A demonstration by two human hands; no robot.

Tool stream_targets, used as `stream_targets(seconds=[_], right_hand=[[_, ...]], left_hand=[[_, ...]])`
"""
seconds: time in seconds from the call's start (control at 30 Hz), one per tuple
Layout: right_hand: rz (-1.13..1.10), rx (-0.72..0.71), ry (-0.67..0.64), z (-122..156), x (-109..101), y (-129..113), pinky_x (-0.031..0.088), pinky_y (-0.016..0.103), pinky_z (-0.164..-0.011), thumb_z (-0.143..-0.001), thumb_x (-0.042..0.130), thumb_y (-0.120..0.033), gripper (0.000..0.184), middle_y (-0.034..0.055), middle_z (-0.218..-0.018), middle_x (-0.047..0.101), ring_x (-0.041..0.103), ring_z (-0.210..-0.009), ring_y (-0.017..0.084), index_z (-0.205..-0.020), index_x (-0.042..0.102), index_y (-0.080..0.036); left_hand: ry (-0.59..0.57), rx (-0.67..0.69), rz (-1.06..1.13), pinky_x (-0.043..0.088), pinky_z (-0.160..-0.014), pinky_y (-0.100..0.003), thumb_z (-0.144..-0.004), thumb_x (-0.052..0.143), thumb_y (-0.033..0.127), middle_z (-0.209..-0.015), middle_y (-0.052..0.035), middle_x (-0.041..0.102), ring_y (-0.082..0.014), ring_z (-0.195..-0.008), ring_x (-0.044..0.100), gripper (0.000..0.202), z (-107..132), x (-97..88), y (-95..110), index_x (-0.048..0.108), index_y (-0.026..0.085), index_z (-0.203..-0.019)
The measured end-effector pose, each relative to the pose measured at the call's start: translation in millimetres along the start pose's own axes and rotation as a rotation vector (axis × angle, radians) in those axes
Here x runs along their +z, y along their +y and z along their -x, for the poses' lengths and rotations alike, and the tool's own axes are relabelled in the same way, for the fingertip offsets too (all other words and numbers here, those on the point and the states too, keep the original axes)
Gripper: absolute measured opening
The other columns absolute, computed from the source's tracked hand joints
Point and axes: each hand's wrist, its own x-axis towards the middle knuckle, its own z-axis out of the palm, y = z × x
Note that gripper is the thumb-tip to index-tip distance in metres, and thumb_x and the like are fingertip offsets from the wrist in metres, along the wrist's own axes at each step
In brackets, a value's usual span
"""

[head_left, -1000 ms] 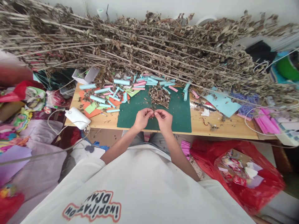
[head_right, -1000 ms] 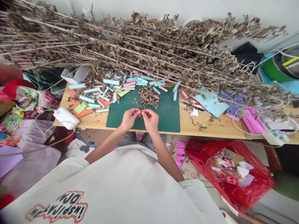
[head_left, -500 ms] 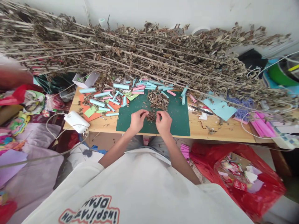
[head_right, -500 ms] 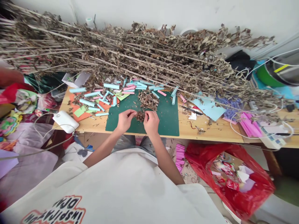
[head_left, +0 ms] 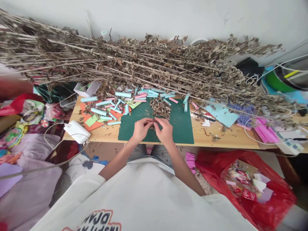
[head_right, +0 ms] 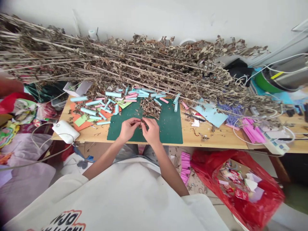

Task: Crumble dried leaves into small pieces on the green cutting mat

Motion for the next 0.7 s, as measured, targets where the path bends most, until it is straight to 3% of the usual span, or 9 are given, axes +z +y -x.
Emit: stream_targets(seconds=[0.17,0.37,0.57,0.7], right_hand=[[-0.045,0.010,0.012,-0.7,-0.6,-0.4,0.054,0.034,-0.082,-0.091,0.055,-0.025,0.018,0.0068,-0.095,0.073,0.066,-0.087,0.020,-0.099,0.071,-0.021],[0.121,0.012,-0.031,2.9,1.8,2.3,0.049,0.036,-0.079,-0.095,0.046,-0.023,0.022,0.0084,-0.088,0.070,0.061,-0.085,0.022,-0.092,0.068,-0.020],[-0.032,0.196,-0.027,0.9,1.9,0.8,0.050,0.031,-0.075,-0.090,0.047,-0.018,0.019,0.0050,-0.082,0.070,0.062,-0.078,0.019,-0.087,0.066,-0.020],[-0.069,0.179,-0.027,-3.3,-4.3,9.8,0.052,0.033,-0.079,-0.087,0.053,-0.020,0.017,0.0051,-0.087,0.073,0.066,-0.083,0.020,-0.086,0.070,-0.021]], left_hand=[[-0.017,0.046,-0.091,0.047,-0.066,-0.022,-0.086,0.056,0.028,-0.079,-0.0017,0.070,-0.0128,-0.069,0.062,0.017,0.3,1.7,4.8,0.069,0.017,-0.087],[-0.024,0.103,-0.272,0.044,-0.069,-0.024,-0.088,0.054,0.024,-0.078,-0.0013,0.068,-0.0128,-0.070,0.058,0.015,3.8,5.2,13.4,0.067,0.017,-0.084],[-0.026,-0.020,-0.016,0.045,-0.063,-0.023,-0.084,0.057,0.030,-0.070,-0.0007,0.065,-0.0117,-0.064,0.057,0.017,-0.2,6.7,11.2,0.065,0.016,-0.079],[0.032,-0.038,0.053,0.047,-0.064,-0.025,-0.079,0.066,0.036,-0.074,-0.0029,0.070,-0.0138,-0.066,0.060,0.022,-9.0,-1.2,4.6,0.071,0.015,-0.081]])
